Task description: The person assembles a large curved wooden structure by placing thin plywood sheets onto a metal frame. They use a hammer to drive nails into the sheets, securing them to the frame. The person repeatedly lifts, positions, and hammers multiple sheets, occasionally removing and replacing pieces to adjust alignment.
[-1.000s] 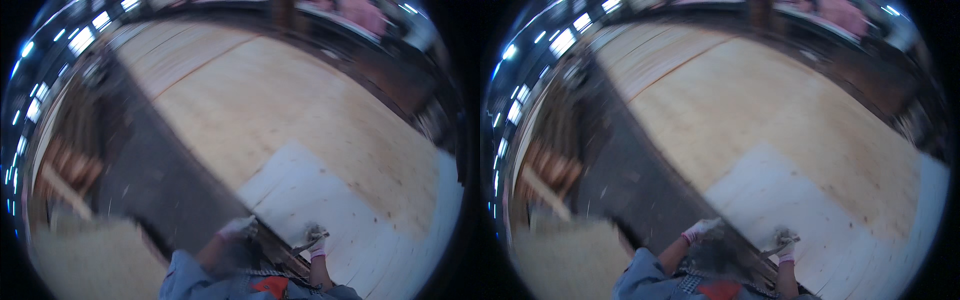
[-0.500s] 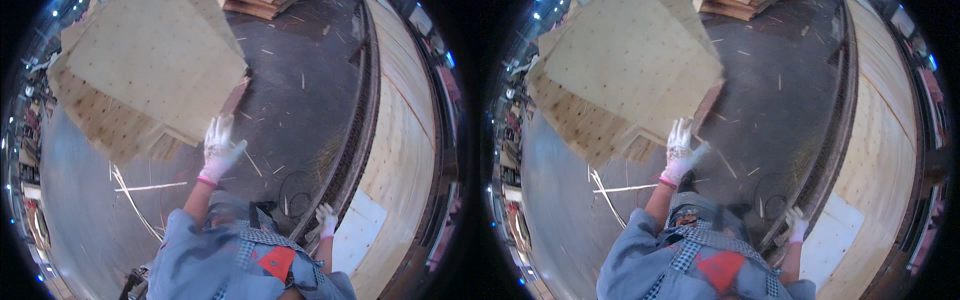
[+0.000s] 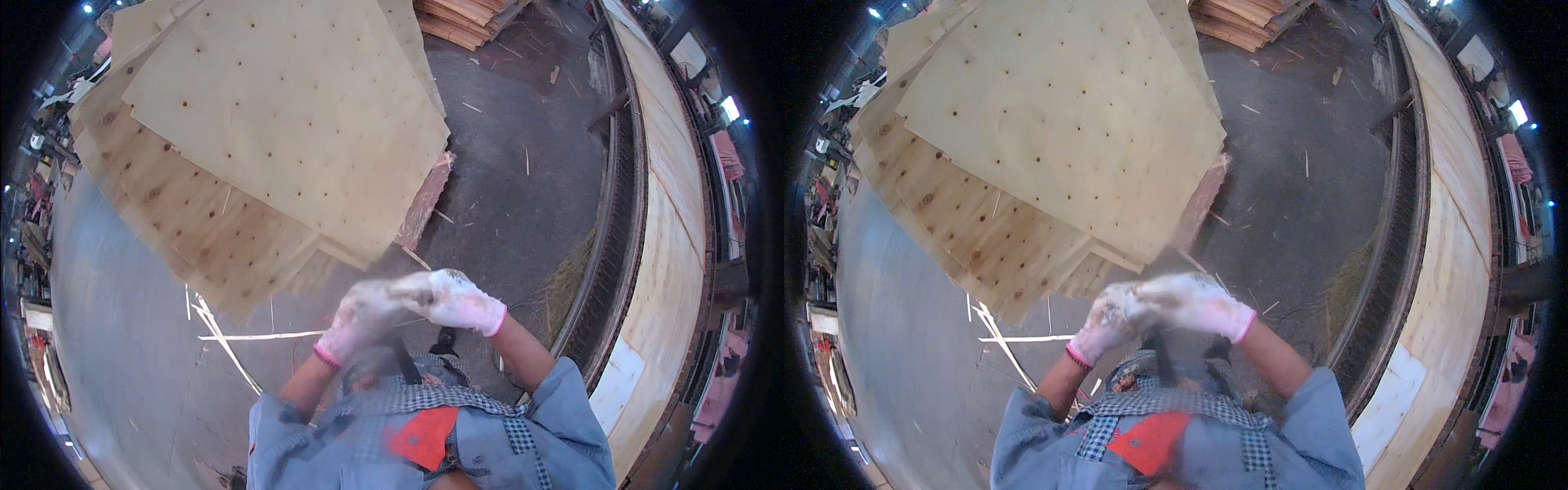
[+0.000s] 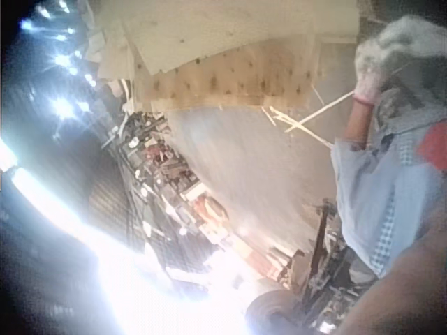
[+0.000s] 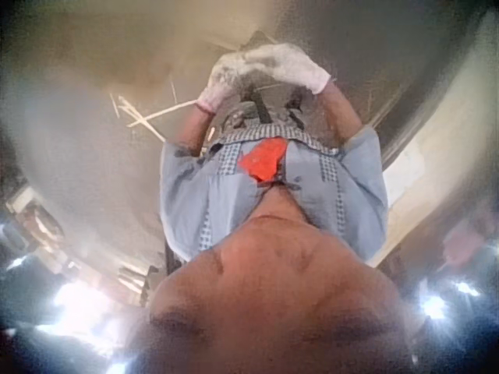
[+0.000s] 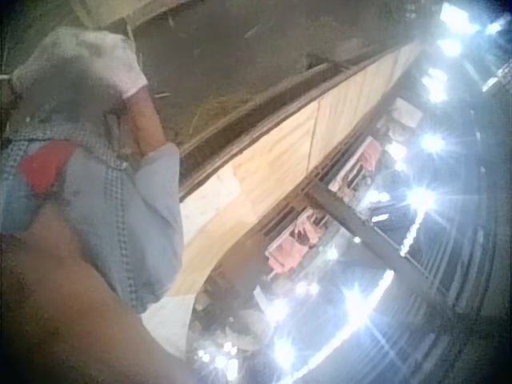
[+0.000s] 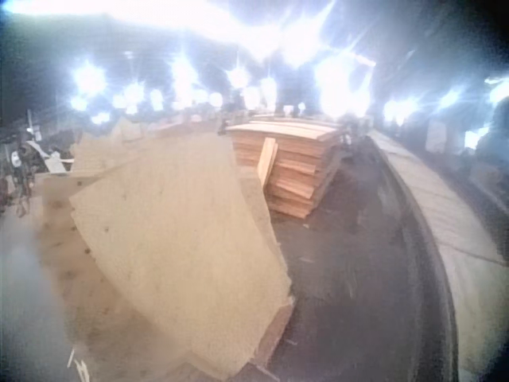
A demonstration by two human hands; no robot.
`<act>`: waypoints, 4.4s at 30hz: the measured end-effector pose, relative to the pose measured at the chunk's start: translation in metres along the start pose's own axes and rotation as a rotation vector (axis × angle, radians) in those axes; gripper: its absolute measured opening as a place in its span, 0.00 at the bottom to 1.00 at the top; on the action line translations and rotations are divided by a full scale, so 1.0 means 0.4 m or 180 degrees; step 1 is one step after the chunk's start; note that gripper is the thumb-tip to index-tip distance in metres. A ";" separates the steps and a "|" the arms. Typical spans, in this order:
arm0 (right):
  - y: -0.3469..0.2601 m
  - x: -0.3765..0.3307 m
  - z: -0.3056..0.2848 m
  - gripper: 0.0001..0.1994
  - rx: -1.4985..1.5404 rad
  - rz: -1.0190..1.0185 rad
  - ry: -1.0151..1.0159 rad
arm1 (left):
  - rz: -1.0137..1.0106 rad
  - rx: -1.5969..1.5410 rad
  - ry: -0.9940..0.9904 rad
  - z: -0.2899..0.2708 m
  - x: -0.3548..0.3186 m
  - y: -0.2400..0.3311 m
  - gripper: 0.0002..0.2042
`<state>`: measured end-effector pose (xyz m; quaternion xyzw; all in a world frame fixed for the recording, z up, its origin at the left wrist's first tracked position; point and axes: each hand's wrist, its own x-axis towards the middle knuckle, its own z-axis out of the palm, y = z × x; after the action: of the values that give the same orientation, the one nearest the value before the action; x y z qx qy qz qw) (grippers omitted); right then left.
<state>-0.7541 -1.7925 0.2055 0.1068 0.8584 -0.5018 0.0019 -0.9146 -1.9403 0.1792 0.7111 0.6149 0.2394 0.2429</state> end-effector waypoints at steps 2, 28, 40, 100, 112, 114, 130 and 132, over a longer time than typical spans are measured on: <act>-0.020 0.022 0.007 0.15 -0.0144 -0.0106 -0.0072 | 0.0302 0.0199 -0.0058 0.063 -0.041 -0.075 0.14; 0.017 0.629 -0.128 0.17 0.1466 0.0603 0.0438 | -0.1861 -0.0600 0.4622 -0.713 -0.068 -0.379 0.40; -0.731 1.379 -0.224 0.34 -0.0699 -0.3013 0.1802 | -0.2138 -0.1138 0.4262 -0.813 -0.152 -0.650 0.30; 0.581 0.578 0.249 0.26 0.2438 0.0895 0.3341 | -0.1454 0.0492 0.1579 -0.256 0.536 -0.084 0.16; 0.476 0.360 0.080 0.15 0.4223 0.0601 0.3941 | -0.0849 0.0958 0.0170 -0.127 0.610 0.070 0.31; 0.500 0.303 0.059 0.16 0.3903 0.0724 0.4189 | -0.0417 0.0362 0.0014 -0.116 0.656 0.076 0.31; 0.189 -0.040 -0.073 0.20 0.3612 0.1585 0.5743 | -0.3243 -0.5866 -0.1481 0.766 0.425 -0.561 0.29; 0.180 -0.129 -0.040 0.19 0.2964 0.2053 0.5972 | -0.3439 -0.5906 -0.1466 0.808 0.438 -0.523 0.29</act>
<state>-0.6885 -1.7539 0.1571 0.6562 0.1765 -0.4720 -0.5616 -0.8440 -1.7569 -0.1955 -0.0835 0.3660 0.3324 0.8652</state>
